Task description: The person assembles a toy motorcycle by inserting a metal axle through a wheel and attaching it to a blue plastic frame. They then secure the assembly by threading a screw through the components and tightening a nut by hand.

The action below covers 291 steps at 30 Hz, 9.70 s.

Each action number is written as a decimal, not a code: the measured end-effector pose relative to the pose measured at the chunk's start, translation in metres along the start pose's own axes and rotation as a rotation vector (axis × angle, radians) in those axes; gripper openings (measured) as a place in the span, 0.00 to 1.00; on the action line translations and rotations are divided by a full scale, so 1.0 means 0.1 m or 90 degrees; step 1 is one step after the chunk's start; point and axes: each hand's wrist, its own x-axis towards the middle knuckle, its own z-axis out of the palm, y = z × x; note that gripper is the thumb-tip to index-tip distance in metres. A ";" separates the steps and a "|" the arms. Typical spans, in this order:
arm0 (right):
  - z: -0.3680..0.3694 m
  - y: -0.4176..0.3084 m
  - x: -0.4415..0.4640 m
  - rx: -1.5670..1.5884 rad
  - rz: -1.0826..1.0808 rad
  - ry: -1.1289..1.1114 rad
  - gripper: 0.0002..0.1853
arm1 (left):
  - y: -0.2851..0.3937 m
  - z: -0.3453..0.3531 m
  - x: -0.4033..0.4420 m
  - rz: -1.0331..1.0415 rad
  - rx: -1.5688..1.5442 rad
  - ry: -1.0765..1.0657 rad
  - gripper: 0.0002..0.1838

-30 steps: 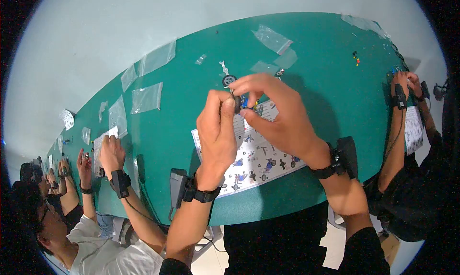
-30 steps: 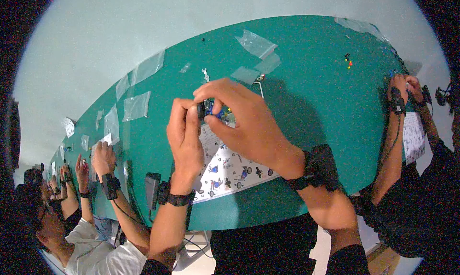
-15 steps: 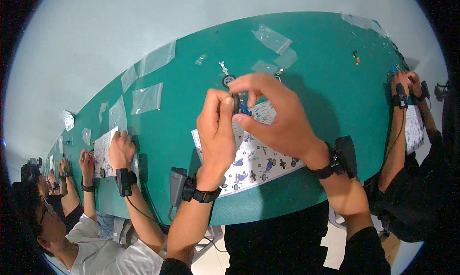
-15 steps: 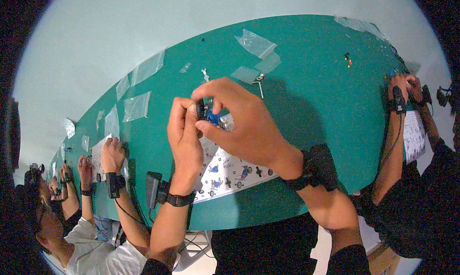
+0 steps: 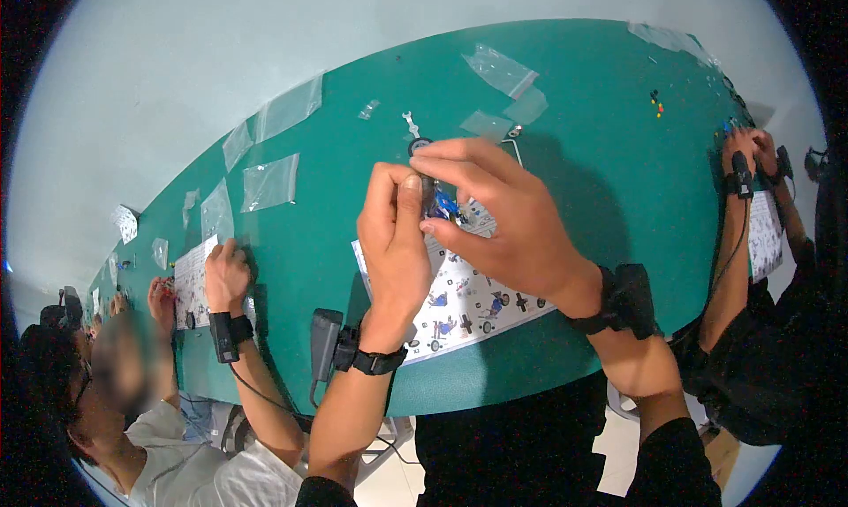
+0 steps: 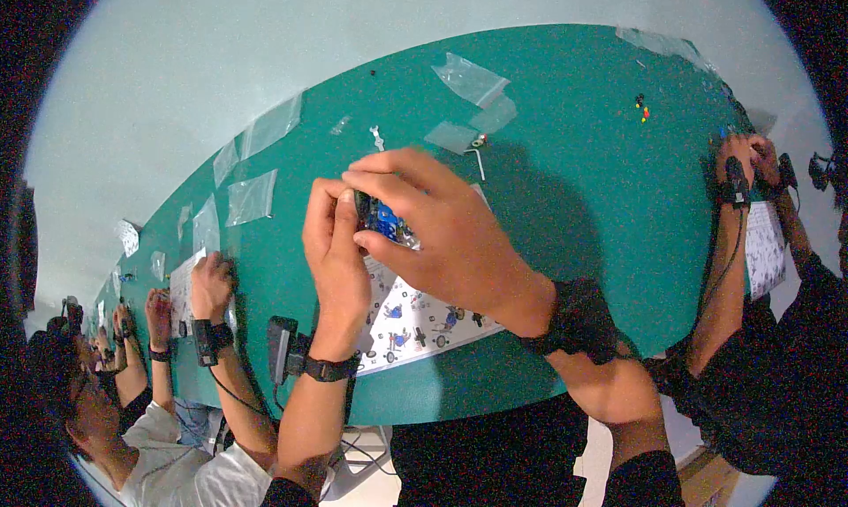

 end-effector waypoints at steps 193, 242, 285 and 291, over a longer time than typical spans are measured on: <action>0.01 0.16 -0.05 -0.066 -0.028 -0.051 0.21 | 0.01 -0.03 0.06 -0.048 0.011 0.055 0.05; 0.06 0.12 -0.10 -0.106 -0.026 -0.053 0.23 | -0.13 0.03 -0.03 -0.017 -0.019 0.086 0.06; -0.05 0.28 -0.01 0.058 0.047 -0.109 0.22 | -0.16 -0.05 0.04 -0.051 -0.026 -0.003 0.05; -0.06 0.28 -0.01 0.044 0.041 -0.100 0.21 | -0.20 -0.04 0.06 -0.021 0.002 -0.020 0.06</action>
